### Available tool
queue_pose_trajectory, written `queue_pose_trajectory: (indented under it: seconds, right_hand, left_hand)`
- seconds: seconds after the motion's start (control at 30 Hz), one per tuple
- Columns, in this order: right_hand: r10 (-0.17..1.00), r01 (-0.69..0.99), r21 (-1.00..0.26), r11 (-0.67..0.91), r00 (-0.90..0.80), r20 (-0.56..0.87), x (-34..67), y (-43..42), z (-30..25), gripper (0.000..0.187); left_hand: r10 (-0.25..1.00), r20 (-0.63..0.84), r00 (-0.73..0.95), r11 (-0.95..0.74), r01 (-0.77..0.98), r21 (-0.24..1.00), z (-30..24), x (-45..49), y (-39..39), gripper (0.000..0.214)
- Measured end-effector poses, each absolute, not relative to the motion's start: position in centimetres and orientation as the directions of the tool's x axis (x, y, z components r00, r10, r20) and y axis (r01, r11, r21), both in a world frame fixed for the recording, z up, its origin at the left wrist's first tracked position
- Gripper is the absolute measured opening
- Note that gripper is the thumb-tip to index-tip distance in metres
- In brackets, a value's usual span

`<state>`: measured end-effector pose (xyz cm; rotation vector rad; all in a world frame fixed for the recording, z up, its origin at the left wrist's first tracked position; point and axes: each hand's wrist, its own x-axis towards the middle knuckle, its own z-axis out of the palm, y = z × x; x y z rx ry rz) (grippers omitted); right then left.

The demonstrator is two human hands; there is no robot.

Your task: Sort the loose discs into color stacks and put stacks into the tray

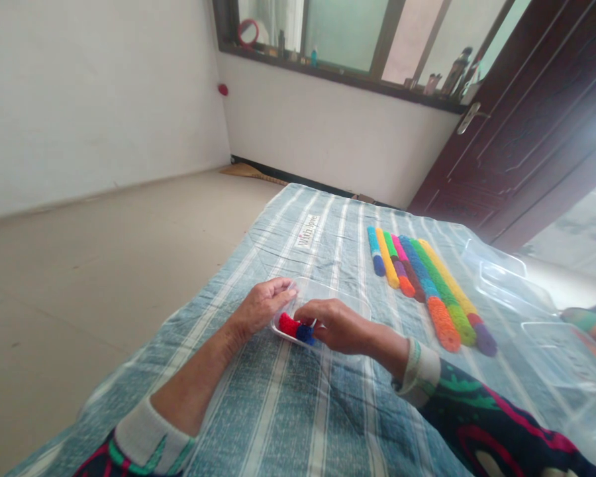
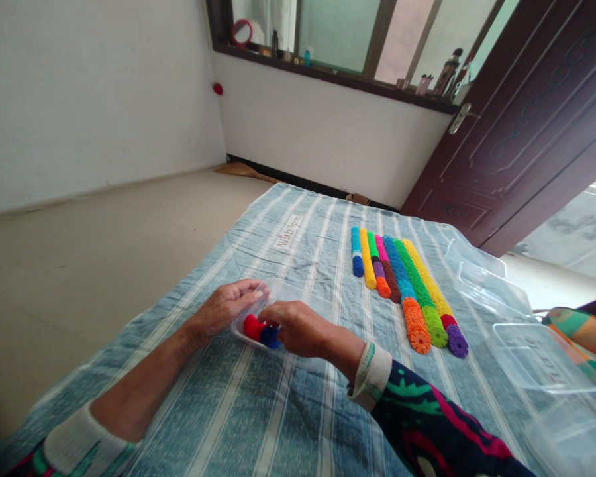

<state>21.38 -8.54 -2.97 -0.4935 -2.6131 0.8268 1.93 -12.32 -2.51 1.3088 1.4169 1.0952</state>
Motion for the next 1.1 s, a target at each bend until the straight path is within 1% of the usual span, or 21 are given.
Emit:
queue_pose_trajectory:
  seconds: [0.17,0.3,0.37,0.43,0.5,0.53,0.6,0.63,0.73,0.83,0.97,1.1]
  right_hand:
    - [0.413,0.211,-0.582,0.785,-0.879,0.238,21.1,-8.5,-3.1,0.037]
    - [0.435,0.230,-0.558,0.797,-0.860,0.266,21.6,-8.0,-2.4,0.036]
    - [0.468,0.248,-0.539,0.805,-0.823,0.321,22.4,-7.4,-1.7,0.031]
    - [0.519,0.301,-0.505,0.809,-0.767,0.376,23.7,-6.2,-0.7,0.024]
    - [0.610,0.444,-0.437,0.782,-0.690,0.391,25.5,-4.6,0.2,0.021]
    - [0.673,0.557,-0.379,0.739,-0.636,0.379,26.5,-3.6,0.6,0.020]
    - [0.823,0.796,-0.230,0.559,-0.501,0.267,28.5,-1.5,1.0,0.023]
    - [0.858,0.841,-0.203,0.501,-0.453,0.242,29.4,-0.6,1.0,0.024]
    - [0.915,0.910,-0.148,0.386,-0.358,0.185,31.8,1.6,0.2,0.027]
    - [0.943,0.942,-0.102,0.321,-0.308,0.126,33.1,2.7,-1.1,0.031]
    - [0.953,0.952,-0.065,0.299,-0.294,0.076,33.4,3.5,-2.5,0.026]
    - [0.955,0.955,-0.044,0.295,-0.292,0.057,33.2,4.1,-2.8,0.025]
  left_hand:
    - [0.998,-0.038,-0.058,0.051,0.245,0.968,-2.3,1.8,-12.2,0.046]
    - [0.995,-0.067,-0.075,0.080,0.193,0.978,-2.4,1.7,-11.9,0.049]
    - [0.995,-0.083,-0.060,0.092,0.166,0.982,-2.4,1.7,-11.9,0.049]
    - [0.993,-0.102,-0.053,0.109,0.150,0.983,-2.3,1.7,-11.9,0.051]
    - [0.992,-0.115,-0.060,0.123,0.137,0.983,-2.2,1.7,-12.0,0.054]
    - [0.991,-0.119,-0.063,0.127,0.128,0.984,-2.2,1.7,-12.0,0.055]
    - [0.990,-0.124,-0.066,0.131,0.112,0.985,-2.2,1.7,-12.0,0.056]
    - [0.990,-0.124,-0.067,0.131,0.107,0.986,-2.3,1.6,-12.0,0.056]
    - [0.991,-0.119,-0.066,0.126,0.112,0.986,-2.4,1.6,-12.0,0.055]
    - [0.990,-0.116,-0.080,0.126,0.135,0.983,-2.3,1.6,-12.0,0.054]
    - [0.989,-0.109,-0.102,0.125,0.166,0.978,-1.7,1.7,-12.1,0.054]
    - [0.987,-0.127,-0.098,0.143,0.180,0.973,-1.3,1.8,-12.2,0.051]
